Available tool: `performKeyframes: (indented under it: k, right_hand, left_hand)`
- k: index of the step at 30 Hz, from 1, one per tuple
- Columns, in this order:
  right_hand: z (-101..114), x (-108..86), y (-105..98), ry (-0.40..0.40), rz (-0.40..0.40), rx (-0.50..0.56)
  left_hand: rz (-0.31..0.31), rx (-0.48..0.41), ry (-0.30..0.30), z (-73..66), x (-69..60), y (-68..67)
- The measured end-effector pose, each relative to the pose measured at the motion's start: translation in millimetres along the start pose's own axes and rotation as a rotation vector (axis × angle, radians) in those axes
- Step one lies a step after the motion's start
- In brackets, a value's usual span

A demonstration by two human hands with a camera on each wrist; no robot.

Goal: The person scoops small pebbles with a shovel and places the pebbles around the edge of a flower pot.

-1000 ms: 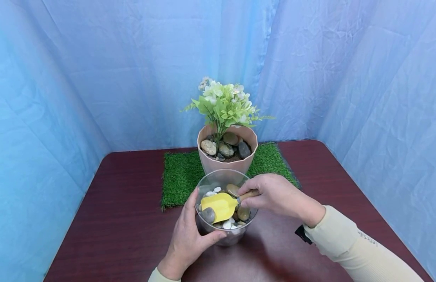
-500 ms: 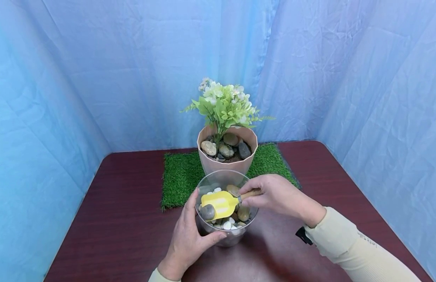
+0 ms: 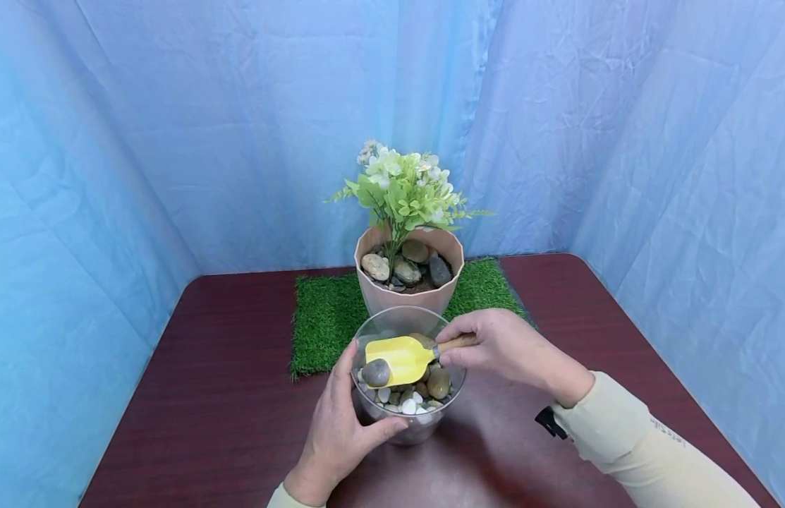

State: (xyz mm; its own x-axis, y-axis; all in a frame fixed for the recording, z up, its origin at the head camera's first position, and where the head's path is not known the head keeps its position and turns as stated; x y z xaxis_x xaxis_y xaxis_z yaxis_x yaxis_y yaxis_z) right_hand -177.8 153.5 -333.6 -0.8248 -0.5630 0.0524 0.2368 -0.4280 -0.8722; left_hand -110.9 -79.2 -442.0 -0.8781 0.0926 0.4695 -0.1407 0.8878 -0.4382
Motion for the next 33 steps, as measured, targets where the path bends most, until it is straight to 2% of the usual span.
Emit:
performKeyframes:
  k: [14, 25, 33]
  right_hand:
    - [-2.2, 2.1, -22.0, 0.069, -0.033, 0.048]
    - [-8.2, 7.9, -40.2, 0.088, -0.115, -0.033]
    - [-17.5, 14.1, -50.0, 0.119, -0.140, -0.028]
  left_hand:
    - [-0.010, -0.007, 0.016, 0.5, 0.2, -1.1]
    - [-0.012, 0.008, 0.009, 0.7, -0.1, -1.7]
    - [-0.023, 0.012, 0.025, 1.1, -1.1, -1.6]
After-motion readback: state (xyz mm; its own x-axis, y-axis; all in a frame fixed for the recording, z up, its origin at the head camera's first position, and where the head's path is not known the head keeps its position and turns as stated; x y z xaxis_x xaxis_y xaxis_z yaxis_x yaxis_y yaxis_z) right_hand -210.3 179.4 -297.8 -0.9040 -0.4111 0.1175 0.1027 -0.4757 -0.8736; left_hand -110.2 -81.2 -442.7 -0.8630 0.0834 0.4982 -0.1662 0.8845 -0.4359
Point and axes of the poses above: each hand's wrist, its own x-axis towards the middle knuckle, its own y-axis out of the palm, z = x × y, the point moved 6 cm from there along x, towards the middle knuckle, and after that the axes turned 7 degrees about -x, right-handed, at the moved point
